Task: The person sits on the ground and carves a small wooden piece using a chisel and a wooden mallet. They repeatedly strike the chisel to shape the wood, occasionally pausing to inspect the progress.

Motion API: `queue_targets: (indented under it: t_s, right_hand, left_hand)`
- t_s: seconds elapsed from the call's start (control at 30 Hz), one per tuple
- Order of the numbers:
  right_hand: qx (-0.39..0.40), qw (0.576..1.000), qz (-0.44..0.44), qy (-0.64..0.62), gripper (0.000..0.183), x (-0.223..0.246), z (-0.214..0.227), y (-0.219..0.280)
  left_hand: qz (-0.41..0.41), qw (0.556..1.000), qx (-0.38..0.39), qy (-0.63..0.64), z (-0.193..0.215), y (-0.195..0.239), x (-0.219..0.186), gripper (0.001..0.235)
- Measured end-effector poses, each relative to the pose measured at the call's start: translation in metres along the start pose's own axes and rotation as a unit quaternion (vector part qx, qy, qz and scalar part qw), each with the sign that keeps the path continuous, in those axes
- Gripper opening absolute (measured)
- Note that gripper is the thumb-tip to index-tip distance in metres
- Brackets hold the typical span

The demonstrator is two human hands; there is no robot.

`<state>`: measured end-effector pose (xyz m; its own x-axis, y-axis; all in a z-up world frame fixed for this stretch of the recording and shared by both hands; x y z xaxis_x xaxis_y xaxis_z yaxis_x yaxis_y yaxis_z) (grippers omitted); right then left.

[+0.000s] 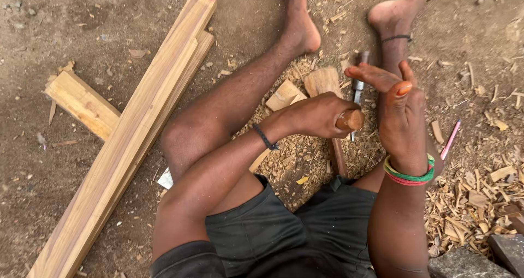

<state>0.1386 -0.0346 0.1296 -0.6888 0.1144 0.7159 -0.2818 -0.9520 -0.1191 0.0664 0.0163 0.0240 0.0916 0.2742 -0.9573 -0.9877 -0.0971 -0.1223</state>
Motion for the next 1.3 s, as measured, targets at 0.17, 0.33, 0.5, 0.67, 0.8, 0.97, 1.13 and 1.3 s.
queue_targets:
  t_s: [0.17,0.33,0.5,0.67,0.8,0.97,1.13,1.3]
  right_hand:
    - [0.004,1.000,0.018,0.004,0.096,0.028,0.012,-0.006]
    - [0.001,1.000,0.027,-0.008,0.082,0.078,0.015,-0.027]
    - [0.091,0.979,0.002,0.183,0.040,0.038,-0.058,-0.025]
    - [0.044,0.988,0.032,0.143,0.039,0.039,-0.015,-0.015]
    - [0.042,0.981,0.107,0.155,0.037,0.096,-0.004,-0.038]
    - [0.103,0.970,0.091,0.201,0.044,0.069,-0.077,-0.035]
    - [0.047,0.983,0.152,0.094,0.074,0.045,-0.023,-0.008]
    - [0.016,0.990,0.123,0.061,0.095,0.054,0.017,-0.037]
  left_hand:
    - [-0.008,1.000,-0.012,-0.004,-0.001,0.006,-0.005,0.031]
    - [-0.014,0.999,0.001,-0.029,-0.013,0.012,0.008,0.051]
    - [-0.085,0.996,-0.006,0.010,-0.014,0.015,0.005,0.025]
    - [0.030,0.999,0.021,0.015,-0.007,0.029,0.022,0.034]
    - [0.049,0.999,0.022,-0.009,-0.005,0.035,0.039,0.051]
    - [-0.033,0.998,-0.027,-0.039,-0.003,0.041,0.040,0.046]
    - [0.089,0.996,-0.017,0.005,0.015,0.042,0.044,0.039]
    - [0.031,0.998,-0.017,0.060,0.025,0.025,0.004,0.034]
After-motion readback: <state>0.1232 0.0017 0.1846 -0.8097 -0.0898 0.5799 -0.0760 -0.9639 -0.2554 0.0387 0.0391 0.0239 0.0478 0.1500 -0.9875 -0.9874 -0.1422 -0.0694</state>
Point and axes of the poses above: each hand's wrist, its own y-axis away from the middle knuckle, its own z-axis out of the back of the hand, x = y × z, the point moved 7 cm from there along -y, towards the middle knuckle, and after that the axes turned 1 degree about y, right-handed, at the moved point
